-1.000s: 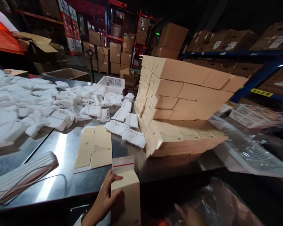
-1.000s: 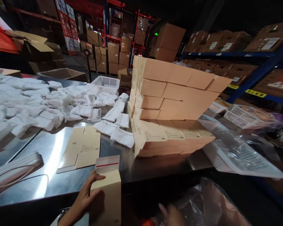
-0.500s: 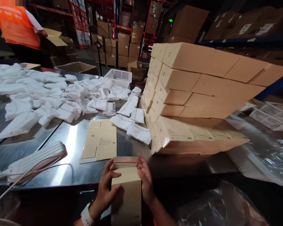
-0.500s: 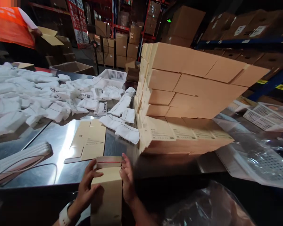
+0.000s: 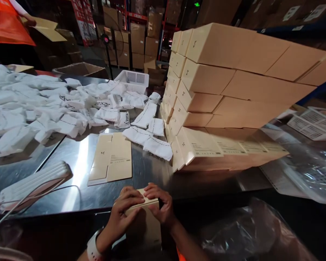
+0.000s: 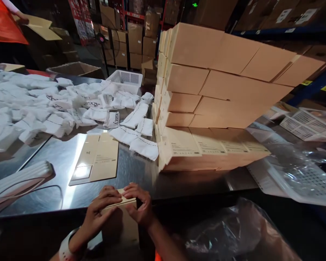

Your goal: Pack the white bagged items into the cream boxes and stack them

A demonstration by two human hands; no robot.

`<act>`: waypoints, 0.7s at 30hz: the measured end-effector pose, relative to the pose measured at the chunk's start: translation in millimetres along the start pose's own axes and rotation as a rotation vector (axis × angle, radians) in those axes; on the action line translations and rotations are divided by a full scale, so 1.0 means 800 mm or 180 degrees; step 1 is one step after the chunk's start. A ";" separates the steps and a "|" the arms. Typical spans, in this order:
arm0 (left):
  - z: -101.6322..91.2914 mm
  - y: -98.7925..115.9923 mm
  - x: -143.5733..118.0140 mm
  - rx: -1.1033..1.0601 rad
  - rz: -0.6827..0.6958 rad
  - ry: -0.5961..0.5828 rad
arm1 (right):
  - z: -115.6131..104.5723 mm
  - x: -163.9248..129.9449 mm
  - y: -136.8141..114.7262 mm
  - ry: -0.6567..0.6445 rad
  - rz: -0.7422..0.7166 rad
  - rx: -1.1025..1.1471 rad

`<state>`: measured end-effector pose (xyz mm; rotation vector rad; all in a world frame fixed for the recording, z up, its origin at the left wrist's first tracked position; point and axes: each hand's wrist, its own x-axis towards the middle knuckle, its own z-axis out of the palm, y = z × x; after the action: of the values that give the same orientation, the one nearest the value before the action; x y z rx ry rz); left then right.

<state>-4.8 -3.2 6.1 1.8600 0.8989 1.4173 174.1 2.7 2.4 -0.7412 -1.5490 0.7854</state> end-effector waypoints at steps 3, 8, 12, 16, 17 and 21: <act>0.000 -0.004 -0.001 -0.0081 0.0102 0.0005 | 0.000 -0.001 -0.001 0.0022 -0.0035 -0.0068; -0.001 -0.007 -0.002 -0.0223 0.0054 -0.0058 | -0.001 0.003 -0.001 -0.0020 -0.0196 -0.0152; 0.000 -0.014 -0.009 -0.0260 -0.0039 -0.0030 | -0.003 -0.005 -0.003 -0.0041 -0.0354 -0.0435; 0.000 -0.028 -0.021 -0.0081 0.0013 0.0047 | -0.012 -0.009 -0.003 -0.0106 -0.0491 -0.1058; -0.001 -0.030 -0.024 0.0001 0.0022 0.0007 | -0.017 -0.003 -0.001 -0.0114 -0.0472 -0.1251; -0.011 -0.022 -0.039 0.0344 -0.0118 -0.0196 | -0.035 0.058 0.030 -0.0073 -0.0079 -0.2093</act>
<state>-21.6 -18.4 -23.0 1.9453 0.9915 1.3052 197.5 56.4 11.8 -1.1834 -1.8506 0.2492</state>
